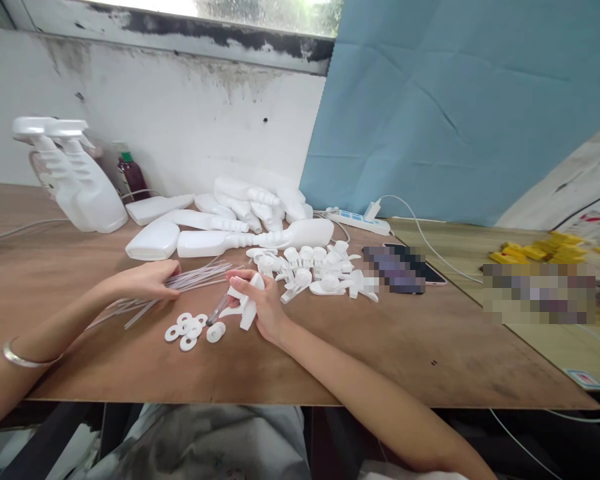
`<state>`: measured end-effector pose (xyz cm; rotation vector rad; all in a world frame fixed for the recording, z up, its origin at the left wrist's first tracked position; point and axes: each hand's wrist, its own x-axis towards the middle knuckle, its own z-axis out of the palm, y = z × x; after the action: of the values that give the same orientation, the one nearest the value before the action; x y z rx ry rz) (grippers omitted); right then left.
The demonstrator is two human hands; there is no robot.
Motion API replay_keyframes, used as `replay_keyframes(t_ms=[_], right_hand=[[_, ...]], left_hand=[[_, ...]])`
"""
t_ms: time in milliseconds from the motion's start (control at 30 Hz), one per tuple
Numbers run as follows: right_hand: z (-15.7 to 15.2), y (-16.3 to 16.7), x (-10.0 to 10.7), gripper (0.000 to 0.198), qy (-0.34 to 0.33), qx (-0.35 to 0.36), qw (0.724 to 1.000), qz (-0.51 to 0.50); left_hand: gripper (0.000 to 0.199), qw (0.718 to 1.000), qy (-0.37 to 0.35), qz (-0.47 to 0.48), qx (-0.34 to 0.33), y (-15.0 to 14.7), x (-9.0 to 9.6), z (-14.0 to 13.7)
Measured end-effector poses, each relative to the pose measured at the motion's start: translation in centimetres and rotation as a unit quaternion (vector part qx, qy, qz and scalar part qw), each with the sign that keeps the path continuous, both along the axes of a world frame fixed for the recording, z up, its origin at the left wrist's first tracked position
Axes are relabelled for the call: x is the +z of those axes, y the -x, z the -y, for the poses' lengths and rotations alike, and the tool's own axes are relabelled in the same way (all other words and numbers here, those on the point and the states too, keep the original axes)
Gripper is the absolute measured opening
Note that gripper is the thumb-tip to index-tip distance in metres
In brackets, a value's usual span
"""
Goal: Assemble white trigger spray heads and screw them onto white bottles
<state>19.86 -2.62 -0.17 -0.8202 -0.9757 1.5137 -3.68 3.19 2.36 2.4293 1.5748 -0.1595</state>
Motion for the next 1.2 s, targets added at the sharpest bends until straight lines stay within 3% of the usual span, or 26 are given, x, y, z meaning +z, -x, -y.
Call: replay_keyframes(t_ms=[167, 400, 700, 933, 1200], right_hand=[[0.0, 0.0, 0.2, 0.029, 0.005, -0.001, 1.000, 0.000], [0.0, 0.0, 0.2, 0.030, 0.013, -0.003, 1.000, 0.002], [0.0, 0.0, 0.3, 0.030, 0.010, -0.001, 1.000, 0.007], [0.1, 0.0, 0.3, 0.030, 0.013, -0.001, 1.000, 0.011], [0.0, 0.0, 0.1, 0.029, 0.013, -0.001, 1.000, 0.012]], left_hand=[[0.015, 0.996, -0.037, -0.060, -0.053, -0.7, 0.5, 0.7], [0.007, 0.993, -0.027, -0.093, -0.074, -1.2, 1.0, 1.6], [0.011, 0.994, -0.036, -0.082, -0.058, -1.1, 0.8, 1.2], [0.013, 0.991, -0.022, -0.128, -0.043, -1.1, 1.3, 1.6], [0.013, 0.992, -0.021, -0.109, -0.058, -0.9, 0.6, 1.6]])
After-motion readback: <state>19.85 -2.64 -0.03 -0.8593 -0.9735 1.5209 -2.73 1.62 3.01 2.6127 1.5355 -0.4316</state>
